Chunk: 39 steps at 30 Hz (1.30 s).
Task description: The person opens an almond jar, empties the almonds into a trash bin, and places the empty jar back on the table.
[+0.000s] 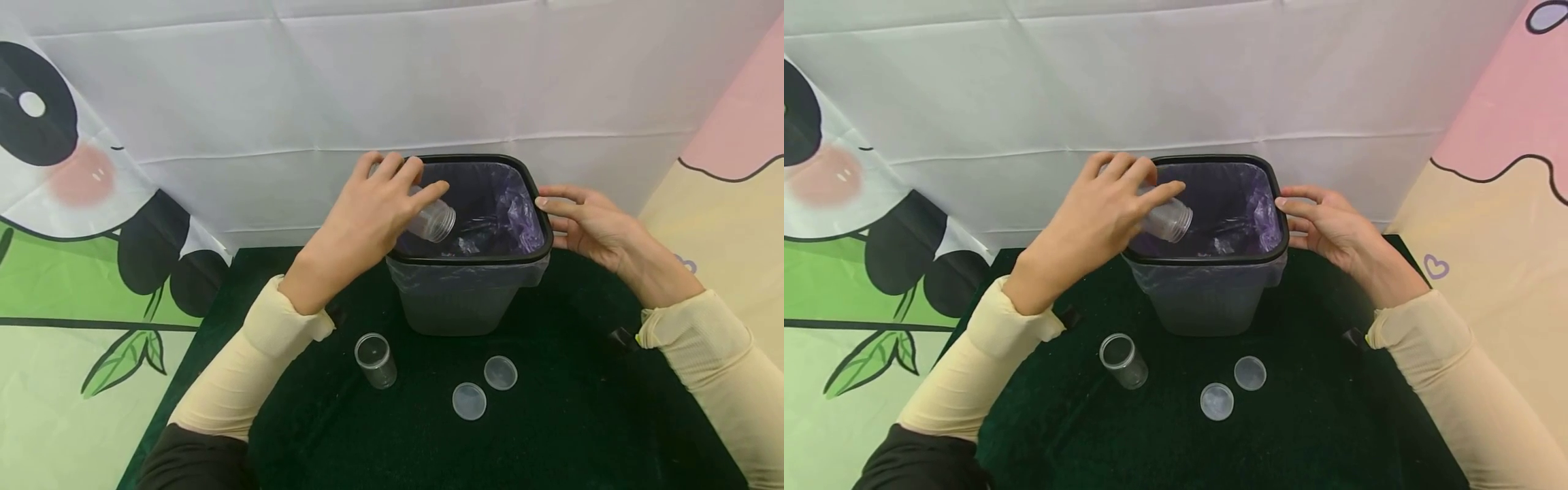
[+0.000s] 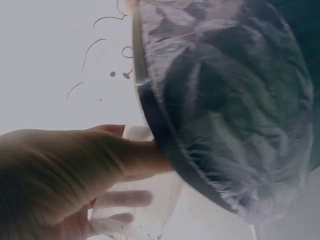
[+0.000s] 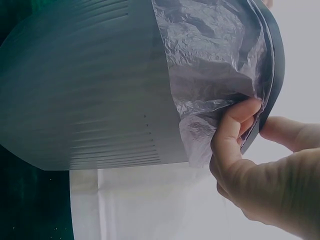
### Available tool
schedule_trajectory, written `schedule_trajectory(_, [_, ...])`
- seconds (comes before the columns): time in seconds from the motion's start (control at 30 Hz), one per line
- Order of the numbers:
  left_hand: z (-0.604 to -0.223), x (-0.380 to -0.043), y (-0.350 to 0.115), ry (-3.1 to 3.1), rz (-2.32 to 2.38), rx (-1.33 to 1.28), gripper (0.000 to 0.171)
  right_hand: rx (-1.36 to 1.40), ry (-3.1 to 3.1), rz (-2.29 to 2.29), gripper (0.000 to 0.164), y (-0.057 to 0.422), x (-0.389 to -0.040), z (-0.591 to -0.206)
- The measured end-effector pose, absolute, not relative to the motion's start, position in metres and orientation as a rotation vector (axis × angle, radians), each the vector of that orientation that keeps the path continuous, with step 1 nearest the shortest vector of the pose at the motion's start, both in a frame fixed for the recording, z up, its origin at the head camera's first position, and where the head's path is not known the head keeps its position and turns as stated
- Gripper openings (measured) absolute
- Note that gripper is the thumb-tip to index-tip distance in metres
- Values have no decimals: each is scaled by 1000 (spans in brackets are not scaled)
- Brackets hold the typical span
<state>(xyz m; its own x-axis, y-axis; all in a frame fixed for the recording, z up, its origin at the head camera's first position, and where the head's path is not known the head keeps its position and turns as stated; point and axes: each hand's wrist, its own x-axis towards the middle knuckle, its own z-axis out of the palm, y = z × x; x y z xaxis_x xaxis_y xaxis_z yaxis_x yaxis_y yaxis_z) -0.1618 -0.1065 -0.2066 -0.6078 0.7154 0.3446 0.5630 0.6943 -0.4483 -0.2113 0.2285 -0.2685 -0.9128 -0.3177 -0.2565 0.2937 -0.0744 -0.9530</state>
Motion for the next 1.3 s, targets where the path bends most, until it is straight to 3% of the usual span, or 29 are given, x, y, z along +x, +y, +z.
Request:
schedule_trajectory(0.2, [-198, -162, -107, -2500, 312, -995, 72, -18, 1797, -2045, 67, 229, -211, -270])
schedule_trajectory(0.57, [-190, -163, -113, -2609, 135, -993, 59, -14, 1792, -2056, 59, 230, -212, -268])
schedule_trajectory(0.8, [-190, -164, -115, -2654, 19, -949, 54, -16, 1796, -2041, 69, 229, -213, -266])
schedule_trajectory(1.3, [-189, -168, -101, -2931, 135, -751, 48, -26, 1806, -2038, 67, 224, -208, -264])
